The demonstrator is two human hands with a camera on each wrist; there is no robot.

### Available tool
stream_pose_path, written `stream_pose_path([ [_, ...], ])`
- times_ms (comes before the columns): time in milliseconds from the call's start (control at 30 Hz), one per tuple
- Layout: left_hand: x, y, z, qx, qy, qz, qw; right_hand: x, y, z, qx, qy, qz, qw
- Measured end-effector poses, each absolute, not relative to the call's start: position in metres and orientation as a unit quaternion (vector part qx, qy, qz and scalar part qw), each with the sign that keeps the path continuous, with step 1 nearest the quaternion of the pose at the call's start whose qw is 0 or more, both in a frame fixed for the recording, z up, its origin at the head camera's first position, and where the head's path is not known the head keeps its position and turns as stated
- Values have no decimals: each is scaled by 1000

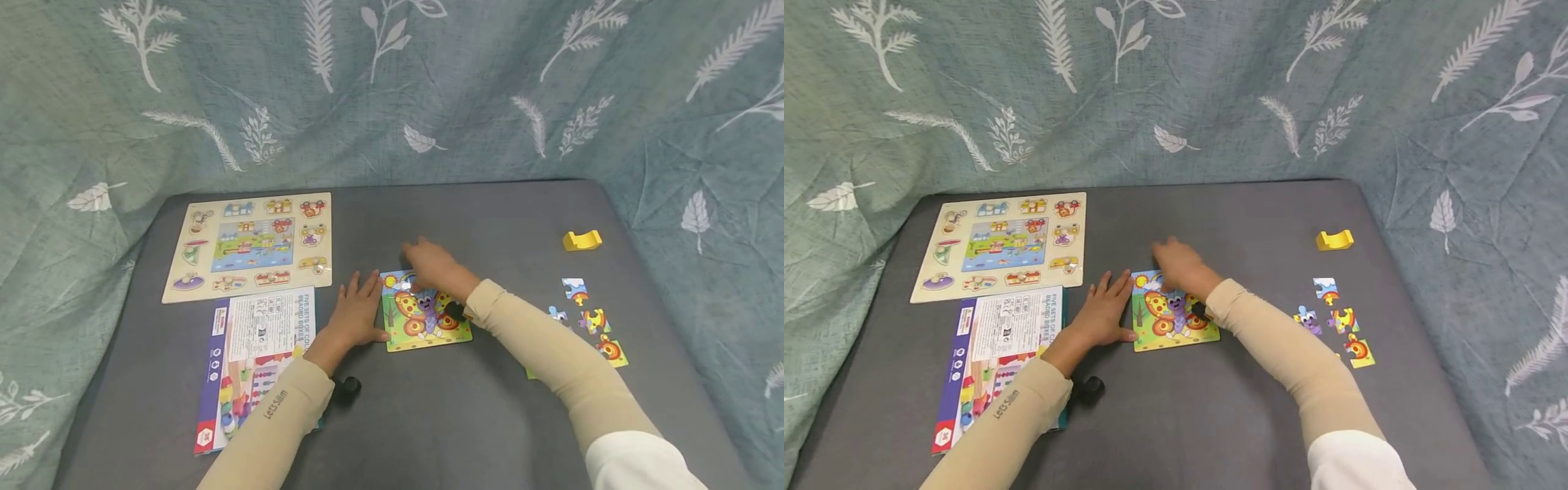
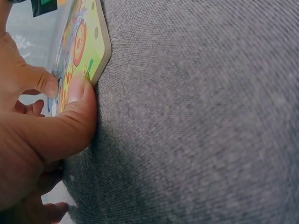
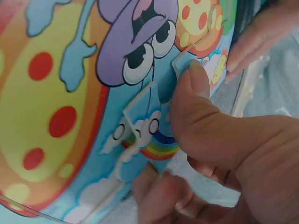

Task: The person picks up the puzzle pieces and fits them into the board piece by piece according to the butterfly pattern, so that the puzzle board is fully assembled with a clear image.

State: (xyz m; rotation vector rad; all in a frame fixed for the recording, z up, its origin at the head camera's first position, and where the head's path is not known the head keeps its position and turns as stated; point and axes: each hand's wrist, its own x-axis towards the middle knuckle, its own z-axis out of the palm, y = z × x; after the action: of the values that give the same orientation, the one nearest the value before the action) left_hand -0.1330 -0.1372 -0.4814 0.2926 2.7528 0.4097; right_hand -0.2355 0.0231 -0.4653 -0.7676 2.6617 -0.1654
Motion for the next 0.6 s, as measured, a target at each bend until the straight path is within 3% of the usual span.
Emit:
stream_pose_path([
  [333,-135,-136,-478,108,967,149,176,-238,31,-476,-254,945,-110,173],
  [600,-135,-135,-479,105,967,155,175,-228,59,-472,-316,918,-227,78],
])
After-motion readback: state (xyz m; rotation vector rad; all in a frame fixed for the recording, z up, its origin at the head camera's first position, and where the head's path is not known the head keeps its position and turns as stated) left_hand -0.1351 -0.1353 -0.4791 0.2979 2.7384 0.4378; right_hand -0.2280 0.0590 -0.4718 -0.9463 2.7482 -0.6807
